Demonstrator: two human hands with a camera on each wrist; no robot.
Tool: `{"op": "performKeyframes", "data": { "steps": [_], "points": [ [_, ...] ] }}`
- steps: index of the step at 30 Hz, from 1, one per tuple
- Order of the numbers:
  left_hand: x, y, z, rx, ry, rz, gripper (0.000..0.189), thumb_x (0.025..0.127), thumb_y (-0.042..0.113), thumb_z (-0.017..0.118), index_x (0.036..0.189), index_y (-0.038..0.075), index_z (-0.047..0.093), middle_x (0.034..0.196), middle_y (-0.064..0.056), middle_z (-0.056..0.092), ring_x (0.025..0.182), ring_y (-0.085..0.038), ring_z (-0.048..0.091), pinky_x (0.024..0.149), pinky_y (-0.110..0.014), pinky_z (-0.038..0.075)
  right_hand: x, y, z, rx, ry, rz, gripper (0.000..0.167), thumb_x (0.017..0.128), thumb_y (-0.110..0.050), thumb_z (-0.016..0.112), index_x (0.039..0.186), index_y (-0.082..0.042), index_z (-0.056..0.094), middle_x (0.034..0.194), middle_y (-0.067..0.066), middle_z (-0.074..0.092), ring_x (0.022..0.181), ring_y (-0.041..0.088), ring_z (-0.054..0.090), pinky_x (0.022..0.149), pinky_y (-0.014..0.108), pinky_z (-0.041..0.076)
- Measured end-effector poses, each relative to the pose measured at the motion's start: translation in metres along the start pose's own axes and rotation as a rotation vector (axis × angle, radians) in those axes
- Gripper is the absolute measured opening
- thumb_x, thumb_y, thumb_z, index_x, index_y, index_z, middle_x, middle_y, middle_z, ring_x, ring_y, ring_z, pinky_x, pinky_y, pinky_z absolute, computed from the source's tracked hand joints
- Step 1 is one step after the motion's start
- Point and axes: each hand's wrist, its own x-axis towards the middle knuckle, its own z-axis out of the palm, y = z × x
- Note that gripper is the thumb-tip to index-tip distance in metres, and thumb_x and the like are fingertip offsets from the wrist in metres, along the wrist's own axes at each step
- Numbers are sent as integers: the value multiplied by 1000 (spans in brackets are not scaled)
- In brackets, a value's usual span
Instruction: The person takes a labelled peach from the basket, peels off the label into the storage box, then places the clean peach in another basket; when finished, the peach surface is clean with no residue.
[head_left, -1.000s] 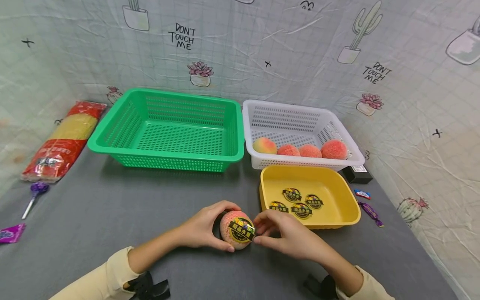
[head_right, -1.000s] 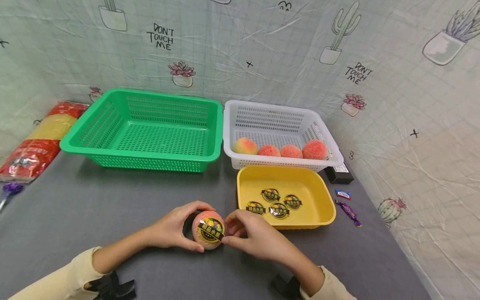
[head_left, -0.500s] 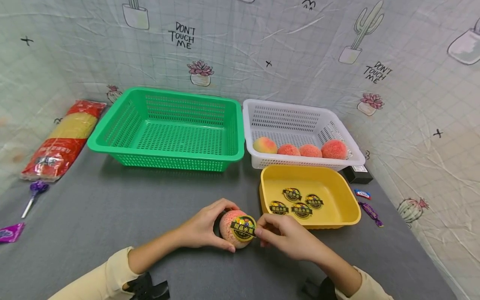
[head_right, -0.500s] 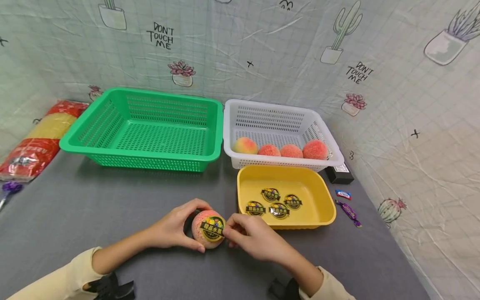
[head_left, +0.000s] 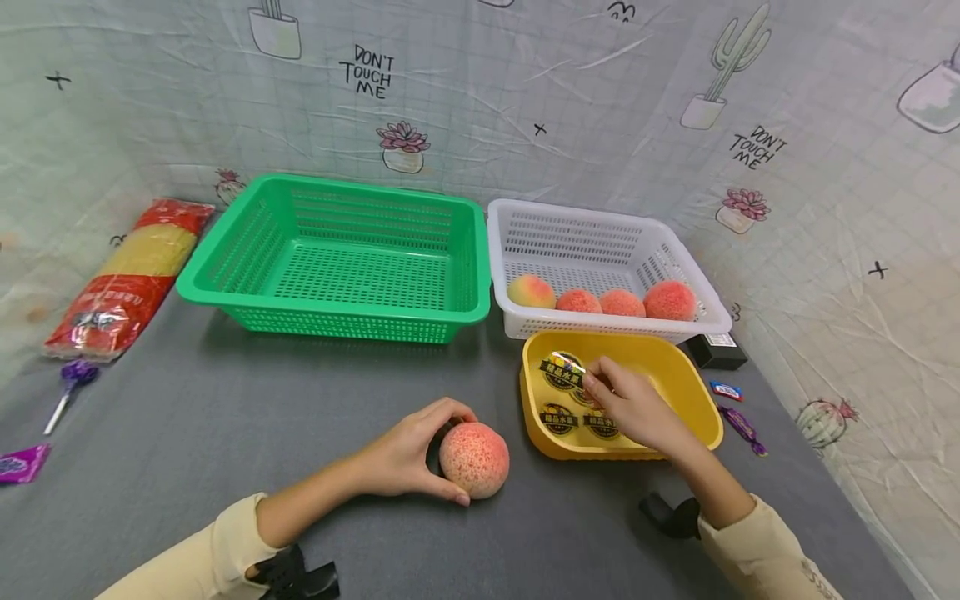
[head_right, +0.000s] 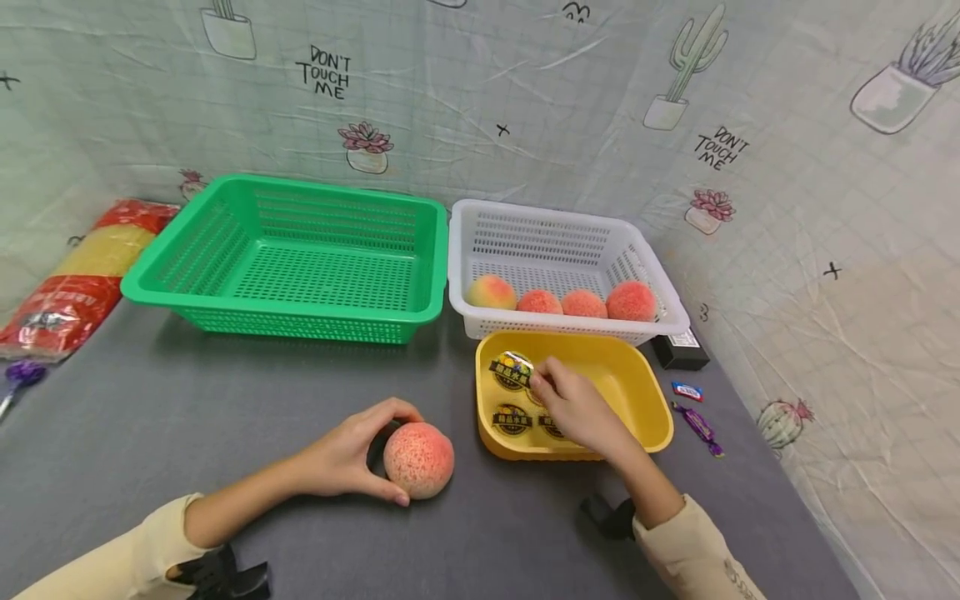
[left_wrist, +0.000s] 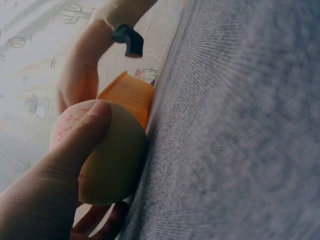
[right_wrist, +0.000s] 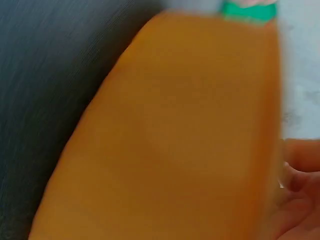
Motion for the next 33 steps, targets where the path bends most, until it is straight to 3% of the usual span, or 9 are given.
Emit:
{"op": "performKeyframes", "data": {
  "steps": [5, 10, 15, 20, 24, 28, 33],
  "points": [
    [0, -1, 0, -14, -6, -10, 73, 65, 41, 87, 122, 20, 47, 116, 7, 49, 107, -10, 52, 88, -32, 46, 20, 16, 8, -122, -134, 31, 14, 96, -4, 52, 83, -3, 53, 73, 2, 49, 66, 16, 46, 61, 32, 39],
    [0, 0, 0, -17, -5, -10, 73, 65, 40, 87, 122, 20, 47, 116, 8, 49, 107, -10, 52, 89, -31, 46, 33, 18, 16, -297, -172, 10, 13, 93, -2, 53, 80, -3, 52, 74, 4, 48, 68, 20, 48, 64, 36, 42],
    [-1, 0, 1, -21, -1, -14, 73, 64, 37, 89, 121, 20, 47, 116, 8, 49, 107, -10, 52, 89, -31, 46, 38, 19, 26, -523, -146, -36, 15, 91, -5, 57, 78, -4, 51, 72, 7, 45, 69, 26, 46, 63, 40, 42],
    [-1, 0, 1, -28, -4, -23, 73, 64, 37, 89, 122, 20, 47, 116, 8, 49, 107, -10, 51, 90, -31, 46, 41, 22, 36, -643, -91, -8, 20, 89, -16, 67, 79, -4, 54, 77, 10, 45, 74, 30, 44, 58, 40, 44],
    [-1, -1, 1, -25, 3, -11, 73, 64, 39, 88, 122, 20, 47, 116, 8, 50, 107, -10, 52, 89, -32, 46, 43, 22, 40, -749, -2, -40, 31, 82, -24, 75, 82, -1, 55, 77, 12, 43, 73, 29, 43, 55, 36, 44],
    [0, -1, 0, -19, -1, -8, 75, 63, 38, 89, 122, 19, 47, 116, 8, 50, 107, -10, 51, 89, -31, 46, 39, 13, 35, -678, 121, -118, 34, 80, -23, 78, 84, -1, 53, 76, 9, 42, 70, 26, 42, 55, 34, 41],
    [0, 2, -9, -1, -39, -26, 76, 65, 40, 87, 125, 14, 47, 117, 3, 51, 104, -12, 52, 87, -31, 47, 24, -6, 32, -350, 224, -290, 32, 80, -17, 78, 101, -2, 59, 95, 9, 52, 78, 21, 50, 63, 33, 47]
  ]
}}
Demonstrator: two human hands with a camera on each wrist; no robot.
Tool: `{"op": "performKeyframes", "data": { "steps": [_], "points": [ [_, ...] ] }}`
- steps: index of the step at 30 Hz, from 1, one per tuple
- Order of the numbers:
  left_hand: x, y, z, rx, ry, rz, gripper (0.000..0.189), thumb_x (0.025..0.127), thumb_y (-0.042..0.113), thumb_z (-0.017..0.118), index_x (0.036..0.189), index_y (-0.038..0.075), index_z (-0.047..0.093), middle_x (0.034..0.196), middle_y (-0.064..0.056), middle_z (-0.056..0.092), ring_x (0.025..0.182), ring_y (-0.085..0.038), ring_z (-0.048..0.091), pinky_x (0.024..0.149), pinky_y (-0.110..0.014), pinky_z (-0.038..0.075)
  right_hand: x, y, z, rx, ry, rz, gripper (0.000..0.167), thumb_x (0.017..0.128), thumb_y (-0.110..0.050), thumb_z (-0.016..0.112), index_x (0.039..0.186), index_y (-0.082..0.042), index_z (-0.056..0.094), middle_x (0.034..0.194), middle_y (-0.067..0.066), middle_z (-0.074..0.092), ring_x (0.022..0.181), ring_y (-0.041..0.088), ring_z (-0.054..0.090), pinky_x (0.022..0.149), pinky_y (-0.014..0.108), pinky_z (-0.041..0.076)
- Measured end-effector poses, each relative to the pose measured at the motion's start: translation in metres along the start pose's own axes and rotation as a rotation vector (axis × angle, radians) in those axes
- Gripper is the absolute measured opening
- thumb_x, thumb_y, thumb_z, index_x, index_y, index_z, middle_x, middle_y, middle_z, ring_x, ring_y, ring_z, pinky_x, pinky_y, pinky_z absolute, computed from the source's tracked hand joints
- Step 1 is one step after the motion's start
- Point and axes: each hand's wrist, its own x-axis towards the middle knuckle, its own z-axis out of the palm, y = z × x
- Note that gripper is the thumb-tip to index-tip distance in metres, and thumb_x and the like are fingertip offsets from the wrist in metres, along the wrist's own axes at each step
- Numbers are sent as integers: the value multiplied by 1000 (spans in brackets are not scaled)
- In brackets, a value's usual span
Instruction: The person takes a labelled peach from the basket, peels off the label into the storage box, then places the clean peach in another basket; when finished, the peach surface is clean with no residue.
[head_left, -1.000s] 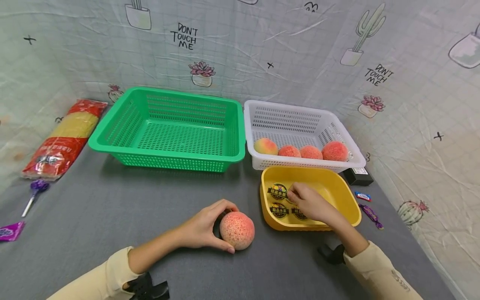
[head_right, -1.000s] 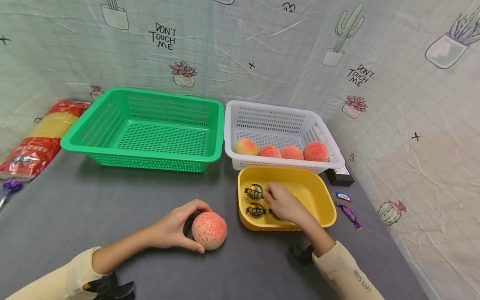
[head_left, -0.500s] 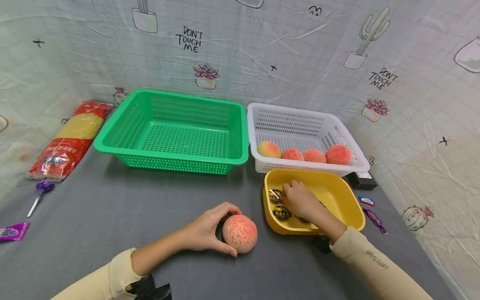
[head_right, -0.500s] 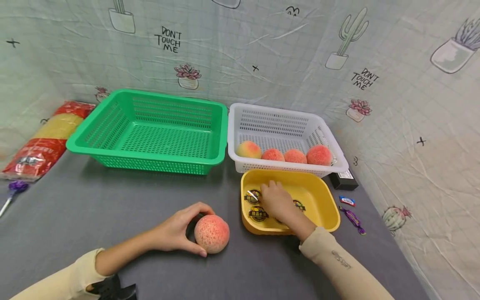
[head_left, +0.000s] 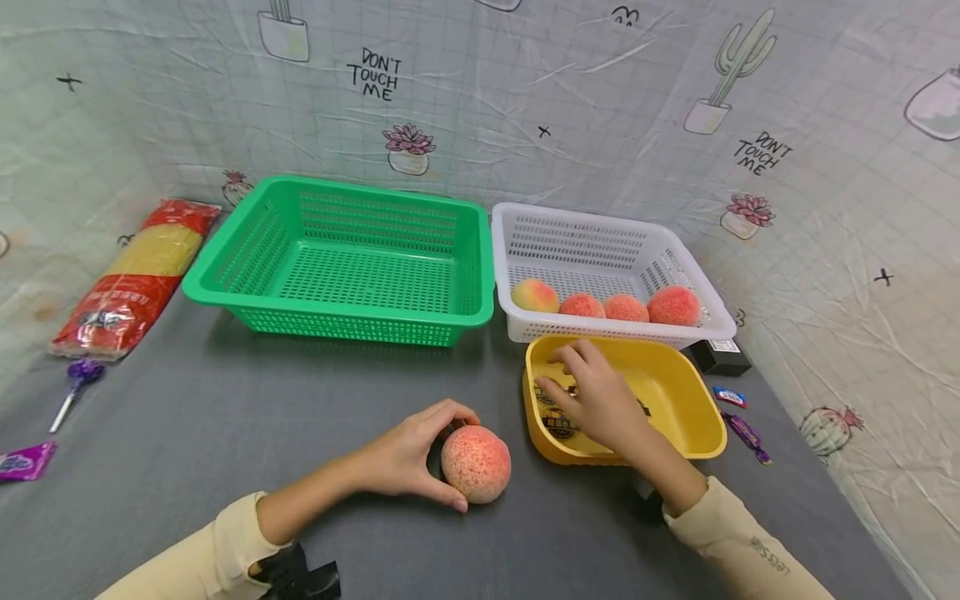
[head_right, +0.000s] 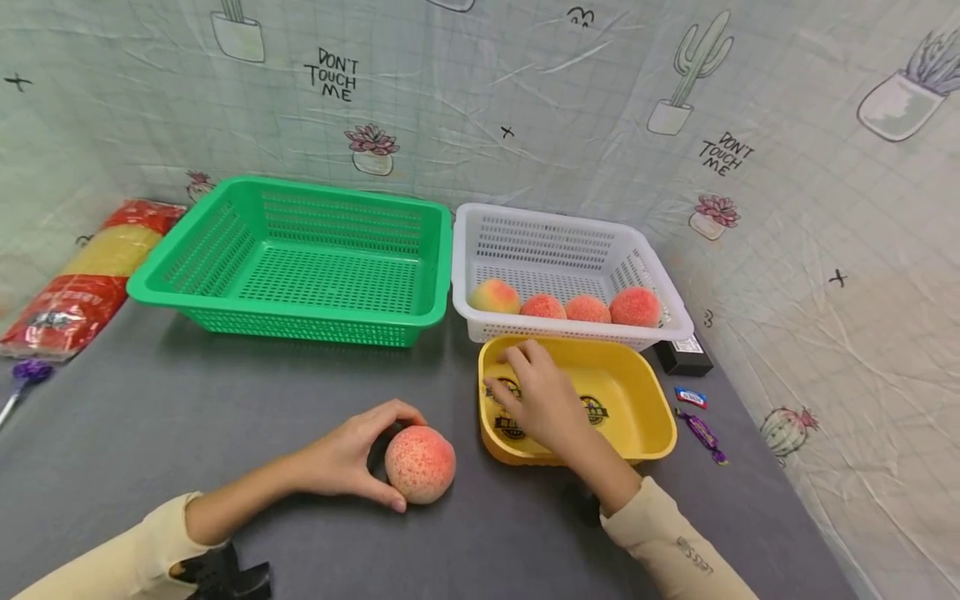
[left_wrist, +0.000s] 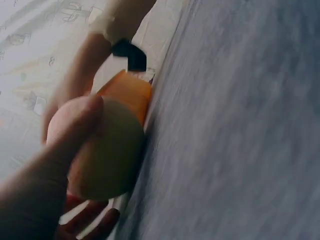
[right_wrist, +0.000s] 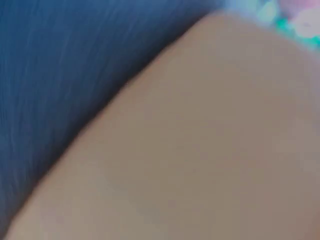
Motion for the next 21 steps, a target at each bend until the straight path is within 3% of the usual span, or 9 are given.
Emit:
{"op": "performKeyframes", "data": {
  "steps": [2, 4, 8, 11, 13, 15, 18, 21],
  "points": [
    [2, 1, -9, 24, 28, 17, 74, 69, 41, 84, 126, 12, 47, 117, -1, 52, 102, -15, 53, 85, -32, 47, -5, -9, -2, 139, 18, -60, 39, 78, -14, 79, 110, -2, 60, 107, 11, 53, 82, 20, 54, 68, 34, 51],
    [5, 2, -21, 51, 105, 61, 65, 76, 37, 80, 126, 9, 49, 117, -4, 53, 101, -19, 54, 84, -33, 48, -11, -18, -3, 272, -22, -104, 47, 78, -12, 79, 119, -4, 58, 118, 11, 51, 90, 21, 56, 72, 34, 53],
    [9, 1, -52, 161, 360, 190, 38, 88, 22, 71, 119, 5, 56, 119, -9, 55, 99, -24, 55, 83, -32, 47, -19, -37, -1, 508, -210, -131, 61, 81, -18, 77, 135, -11, 50, 136, 9, 41, 109, 24, 53, 84, 34, 51],
    [7, -3, -77, 304, 511, 240, 28, 90, 14, 65, 114, 1, 59, 122, -15, 55, 105, -30, 51, 91, -37, 40, -21, -48, 2, 600, -344, -132, 74, 79, -24, 80, 142, -15, 42, 143, 5, 34, 122, 23, 45, 93, 34, 45],
    [4, -7, -92, 435, 563, 225, 27, 89, 13, 63, 112, -1, 61, 121, -18, 55, 110, -35, 46, 95, -44, 33, -22, -52, 6, 609, -411, -121, 82, 76, -26, 82, 145, -18, 37, 146, 2, 30, 128, 19, 38, 98, 35, 41],
    [1, -12, -103, 553, 590, 171, 26, 88, 11, 64, 110, -2, 62, 118, -19, 56, 113, -39, 43, 96, -52, 27, -21, -55, 10, 594, -460, -116, 88, 74, -27, 84, 146, -20, 35, 147, 1, 28, 131, 17, 34, 101, 37, 38],
    [-4, -18, -113, 677, 567, 46, 23, 86, 9, 67, 107, -1, 64, 110, -17, 61, 108, -39, 45, 93, -57, 25, -20, -55, 18, 576, -505, -137, 93, 71, -24, 86, 147, -17, 33, 147, 2, 29, 132, 16, 31, 102, 40, 36],
    [-7, -22, -117, 704, 521, -47, 22, 87, 9, 68, 107, 2, 65, 104, -14, 65, 103, -36, 50, 91, -56, 26, -20, -54, 28, 587, -507, -177, 89, 70, -18, 86, 143, -12, 37, 142, 4, 36, 130, 17, 35, 102, 38, 36]
  ]
}}
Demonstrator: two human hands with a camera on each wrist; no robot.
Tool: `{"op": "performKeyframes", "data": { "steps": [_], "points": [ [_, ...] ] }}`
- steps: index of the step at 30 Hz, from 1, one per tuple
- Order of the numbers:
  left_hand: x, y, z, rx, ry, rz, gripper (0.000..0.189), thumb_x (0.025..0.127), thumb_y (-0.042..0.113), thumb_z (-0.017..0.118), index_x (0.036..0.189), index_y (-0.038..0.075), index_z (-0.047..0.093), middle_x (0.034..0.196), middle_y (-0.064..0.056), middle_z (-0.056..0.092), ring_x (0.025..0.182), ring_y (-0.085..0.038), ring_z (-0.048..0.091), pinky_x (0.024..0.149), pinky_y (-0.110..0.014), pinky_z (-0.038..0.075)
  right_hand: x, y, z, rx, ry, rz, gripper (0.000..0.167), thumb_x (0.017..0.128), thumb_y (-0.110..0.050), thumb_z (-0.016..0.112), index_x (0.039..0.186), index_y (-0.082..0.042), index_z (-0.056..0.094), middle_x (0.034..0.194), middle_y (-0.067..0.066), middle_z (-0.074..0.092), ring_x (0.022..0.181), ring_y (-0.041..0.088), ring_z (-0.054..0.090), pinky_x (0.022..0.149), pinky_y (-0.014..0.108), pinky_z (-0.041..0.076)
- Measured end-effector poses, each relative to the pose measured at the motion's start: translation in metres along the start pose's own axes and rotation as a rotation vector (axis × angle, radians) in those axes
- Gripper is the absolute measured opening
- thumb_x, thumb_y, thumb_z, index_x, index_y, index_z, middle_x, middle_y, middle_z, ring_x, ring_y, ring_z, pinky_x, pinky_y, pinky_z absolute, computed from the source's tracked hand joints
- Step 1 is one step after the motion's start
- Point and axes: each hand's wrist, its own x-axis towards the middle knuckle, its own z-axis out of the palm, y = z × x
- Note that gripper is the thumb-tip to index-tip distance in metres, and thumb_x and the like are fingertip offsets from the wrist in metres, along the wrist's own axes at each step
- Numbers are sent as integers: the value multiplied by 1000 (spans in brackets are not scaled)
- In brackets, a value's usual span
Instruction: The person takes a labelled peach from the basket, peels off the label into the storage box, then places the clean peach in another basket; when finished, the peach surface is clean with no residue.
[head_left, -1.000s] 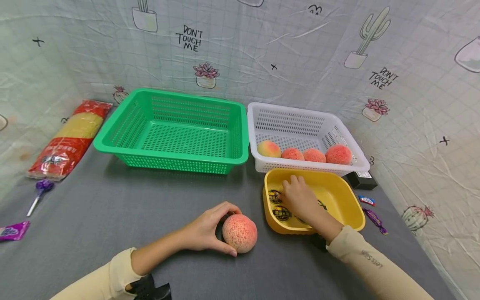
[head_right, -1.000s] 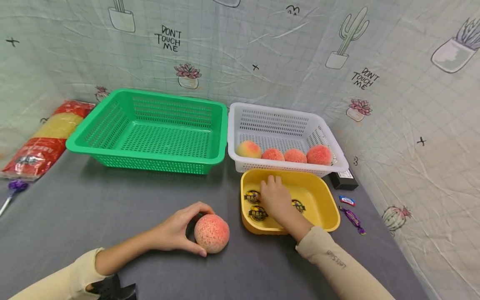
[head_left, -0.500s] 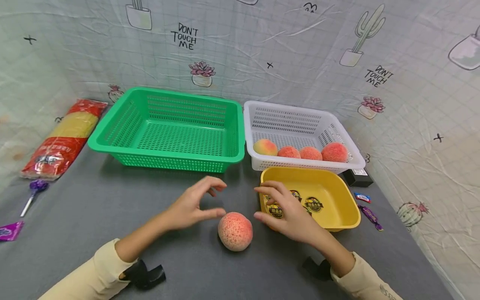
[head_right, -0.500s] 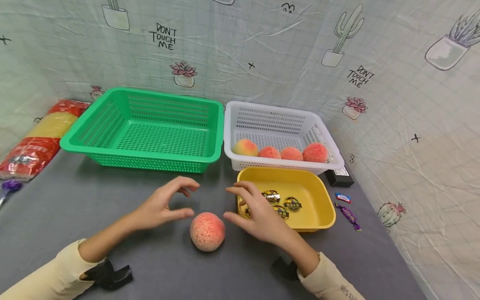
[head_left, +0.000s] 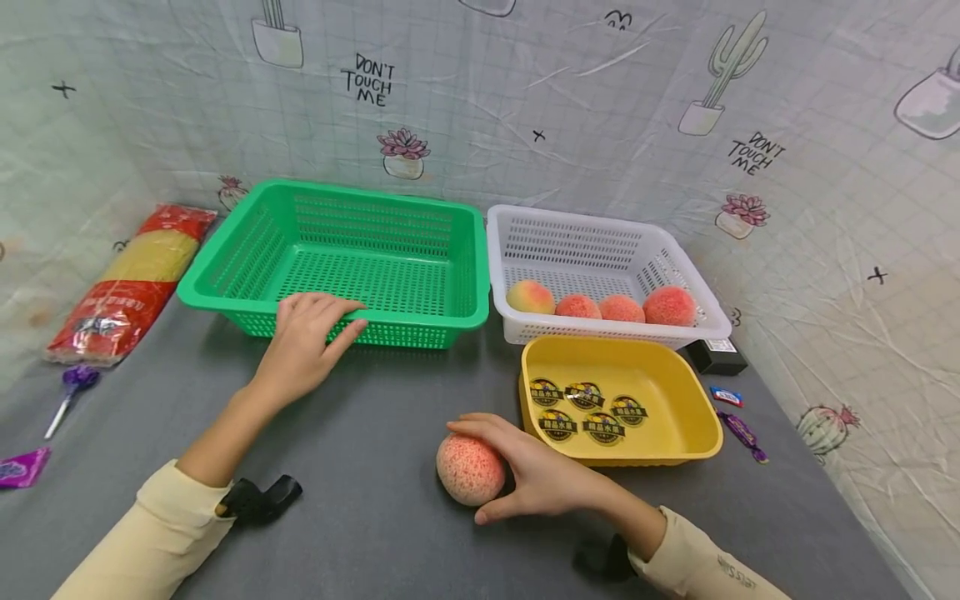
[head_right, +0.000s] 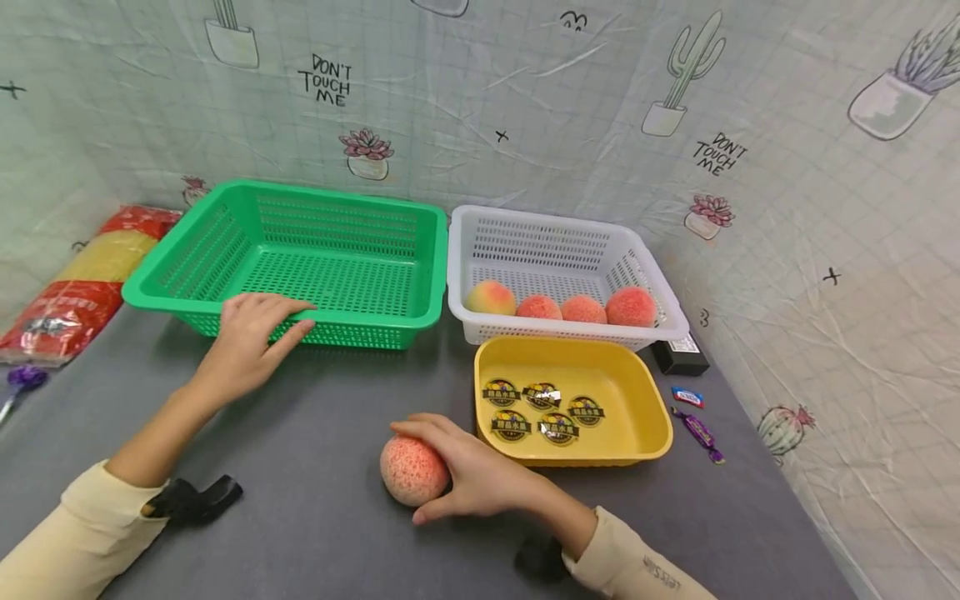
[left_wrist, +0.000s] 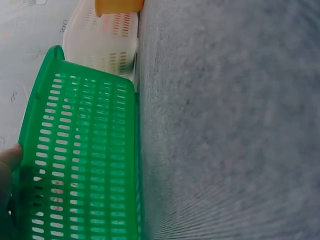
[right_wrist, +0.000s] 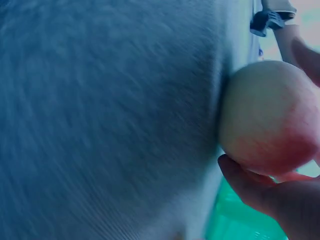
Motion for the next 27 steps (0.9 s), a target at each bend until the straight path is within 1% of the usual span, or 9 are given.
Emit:
{"op": "performKeyframes", "data": {
  "steps": [3, 8, 11, 15, 17, 19, 21, 24, 27],
  "points": [
    [-1, 0, 0, 12, -29, -12, 23, 88, 11, 67, 109, 2, 66, 102, -14, 66, 100, -35, 53, 91, -55, 27, 2, 6, 5, -10, 20, -33, 82, 66, -15, 87, 136, -13, 43, 134, 0, 44, 125, 15, 41, 100, 35, 38],
    [-2, 1, 0, 22, -18, -14, 23, 88, 12, 67, 109, 2, 66, 102, -14, 66, 99, -34, 55, 90, -54, 28, 1, 3, 4, -27, 62, -55, 78, 60, -13, 87, 128, -17, 49, 126, -5, 48, 116, 12, 46, 93, 32, 43],
    [-1, 1, 0, 26, -9, -19, 23, 87, 11, 68, 108, 2, 67, 102, -13, 66, 99, -33, 55, 90, -54, 28, -2, -9, -8, -57, 93, -67, 77, 60, -14, 87, 127, -19, 50, 125, -6, 49, 114, 12, 47, 92, 33, 44],
    [-2, 0, 0, 24, -4, -19, 24, 87, 11, 68, 109, 3, 67, 103, -13, 66, 99, -33, 55, 91, -53, 28, -6, -28, -40, -101, 189, -64, 78, 61, -19, 89, 128, -21, 50, 125, -7, 51, 111, 13, 49, 91, 36, 44],
    [-2, 0, 0, 24, -1, -15, 24, 87, 11, 68, 109, 3, 67, 103, -14, 66, 99, -33, 55, 90, -54, 29, -7, -34, -61, -102, 247, -27, 78, 61, -17, 89, 128, -21, 50, 124, -8, 52, 109, 13, 51, 90, 36, 46],
    [-2, 0, 0, 26, 4, -11, 24, 86, 11, 69, 108, 2, 67, 103, -14, 66, 99, -33, 55, 90, -54, 29, -5, -37, -84, -76, 294, 37, 78, 62, -14, 88, 130, -18, 49, 124, -6, 51, 107, 15, 52, 88, 36, 48],
    [-2, -1, 0, 27, 10, -6, 24, 85, 10, 69, 108, 2, 67, 102, -14, 66, 98, -34, 55, 90, -54, 29, -1, -34, -108, -62, 336, 114, 78, 64, -11, 87, 131, -16, 48, 127, -2, 50, 107, 18, 54, 84, 37, 50],
    [-2, -2, 1, 30, 16, 0, 24, 84, 9, 71, 107, 2, 67, 101, -14, 66, 98, -34, 55, 90, -54, 29, 8, -20, -140, -39, 399, 232, 81, 67, -8, 86, 136, -12, 43, 129, 8, 49, 106, 26, 54, 82, 40, 51],
    [-2, -3, 3, 35, 17, 5, 25, 83, 10, 71, 106, 3, 67, 100, -14, 66, 97, -34, 55, 90, -55, 29, 18, 3, -166, 3, 459, 357, 81, 70, -7, 83, 138, -12, 40, 131, 11, 46, 107, 29, 51, 86, 44, 48]
  ]
}}
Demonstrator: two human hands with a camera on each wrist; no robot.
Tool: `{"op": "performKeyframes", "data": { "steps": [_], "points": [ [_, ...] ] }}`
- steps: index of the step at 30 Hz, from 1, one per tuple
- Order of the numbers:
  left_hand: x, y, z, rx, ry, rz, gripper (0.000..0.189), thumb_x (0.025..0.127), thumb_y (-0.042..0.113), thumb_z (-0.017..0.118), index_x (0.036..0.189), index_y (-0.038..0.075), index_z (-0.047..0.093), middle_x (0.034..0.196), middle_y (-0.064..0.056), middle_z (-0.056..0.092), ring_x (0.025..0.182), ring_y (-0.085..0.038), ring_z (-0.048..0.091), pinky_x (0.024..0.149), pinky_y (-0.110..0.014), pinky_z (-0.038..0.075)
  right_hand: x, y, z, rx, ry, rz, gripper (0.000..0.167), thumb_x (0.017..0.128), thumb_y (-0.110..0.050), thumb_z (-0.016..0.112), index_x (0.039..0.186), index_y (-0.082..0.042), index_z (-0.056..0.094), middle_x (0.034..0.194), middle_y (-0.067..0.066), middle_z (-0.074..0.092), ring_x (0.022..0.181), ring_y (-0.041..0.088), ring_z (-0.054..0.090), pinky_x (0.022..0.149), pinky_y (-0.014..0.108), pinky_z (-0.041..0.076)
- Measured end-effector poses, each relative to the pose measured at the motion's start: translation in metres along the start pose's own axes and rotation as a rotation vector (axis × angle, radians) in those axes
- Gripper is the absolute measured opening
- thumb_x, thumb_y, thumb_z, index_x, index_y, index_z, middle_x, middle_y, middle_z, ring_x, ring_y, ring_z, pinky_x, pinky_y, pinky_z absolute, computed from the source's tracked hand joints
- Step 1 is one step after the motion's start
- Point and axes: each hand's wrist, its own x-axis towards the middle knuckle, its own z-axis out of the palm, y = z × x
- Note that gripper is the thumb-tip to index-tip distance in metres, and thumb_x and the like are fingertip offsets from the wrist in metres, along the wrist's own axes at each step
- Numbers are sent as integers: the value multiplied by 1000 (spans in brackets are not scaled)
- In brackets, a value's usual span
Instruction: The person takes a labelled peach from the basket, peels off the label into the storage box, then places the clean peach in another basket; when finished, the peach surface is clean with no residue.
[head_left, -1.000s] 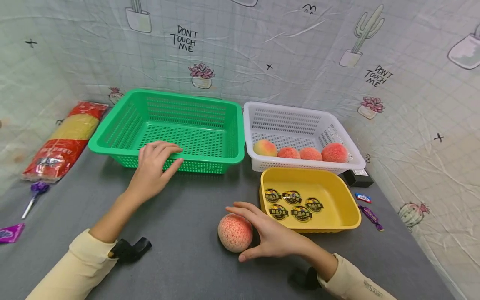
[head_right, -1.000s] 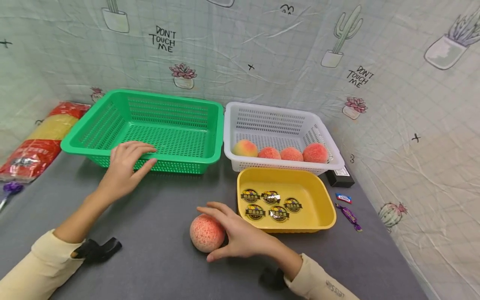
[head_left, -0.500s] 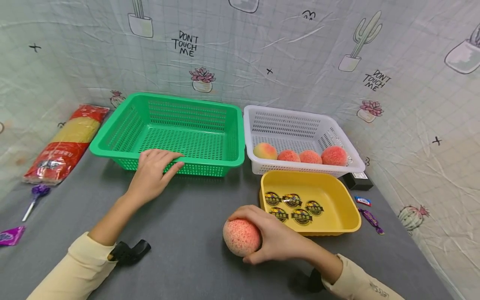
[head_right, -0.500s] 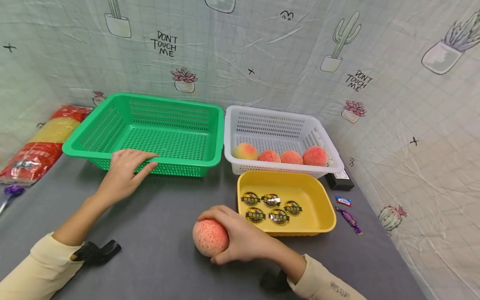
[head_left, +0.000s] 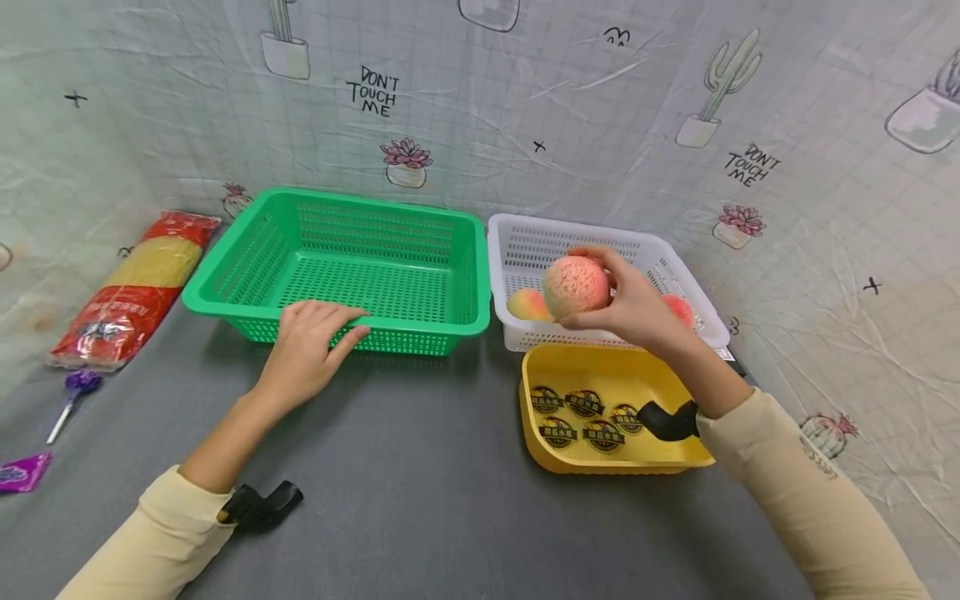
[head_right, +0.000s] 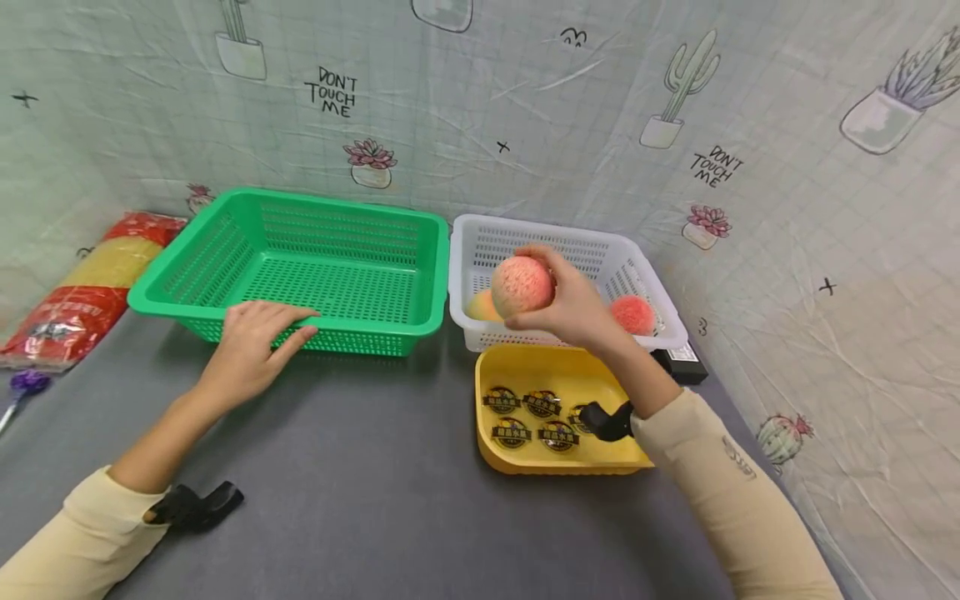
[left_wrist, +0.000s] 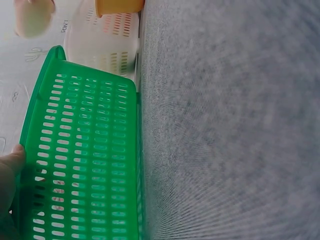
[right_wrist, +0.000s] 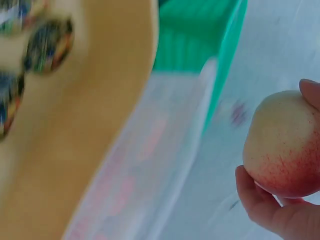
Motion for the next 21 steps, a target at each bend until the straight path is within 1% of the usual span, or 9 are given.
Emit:
{"op": "performKeyframes", "data": {
  "steps": [3, 5, 9, 13, 18, 21],
  "points": [
    [-1, -1, 1, 5, 5, 4, 25, 83, 10, 72, 106, 3, 67, 99, -13, 66, 97, -33, 55, 90, -55, 30, 26, 19, -9, 40, 33, 133, 81, 73, -6, 81, 141, -13, 37, 133, 12, 42, 111, 31, 48, 92, 46, 44],
    [-2, -1, 1, 5, 10, 8, 25, 82, 9, 72, 106, 3, 67, 99, -13, 66, 97, -33, 56, 90, -55, 30, 39, 31, -11, 67, 39, 210, 81, 75, -7, 79, 142, -13, 35, 135, 12, 40, 112, 32, 46, 93, 48, 43],
    [-2, -1, 0, 11, 8, 13, 26, 82, 9, 72, 106, 3, 67, 99, -13, 67, 96, -32, 56, 89, -55, 30, 59, 52, -10, 133, 31, 325, 79, 78, -7, 76, 144, -12, 33, 137, 16, 38, 111, 34, 44, 95, 51, 41],
    [-3, -1, -1, 21, 2, 7, 25, 82, 11, 72, 106, 3, 67, 100, -12, 67, 97, -31, 56, 89, -54, 30, 73, 69, -7, 189, 27, 397, 80, 81, -7, 74, 147, -12, 29, 138, 20, 35, 112, 36, 42, 98, 51, 38],
    [-4, -2, 0, 22, 14, 12, 26, 82, 10, 72, 106, 4, 67, 101, -12, 67, 97, -31, 56, 88, -54, 31, 86, 89, -1, 197, 50, 453, 83, 82, -9, 74, 149, -14, 24, 140, 21, 33, 112, 35, 43, 95, 49, 41],
    [-4, -2, 1, 20, 21, 22, 27, 81, 10, 73, 107, 4, 67, 101, -11, 67, 97, -31, 56, 88, -53, 32, 90, 98, 3, 178, 42, 483, 85, 82, -11, 74, 150, -13, 22, 141, 21, 34, 110, 34, 44, 92, 45, 43]
  ]
}}
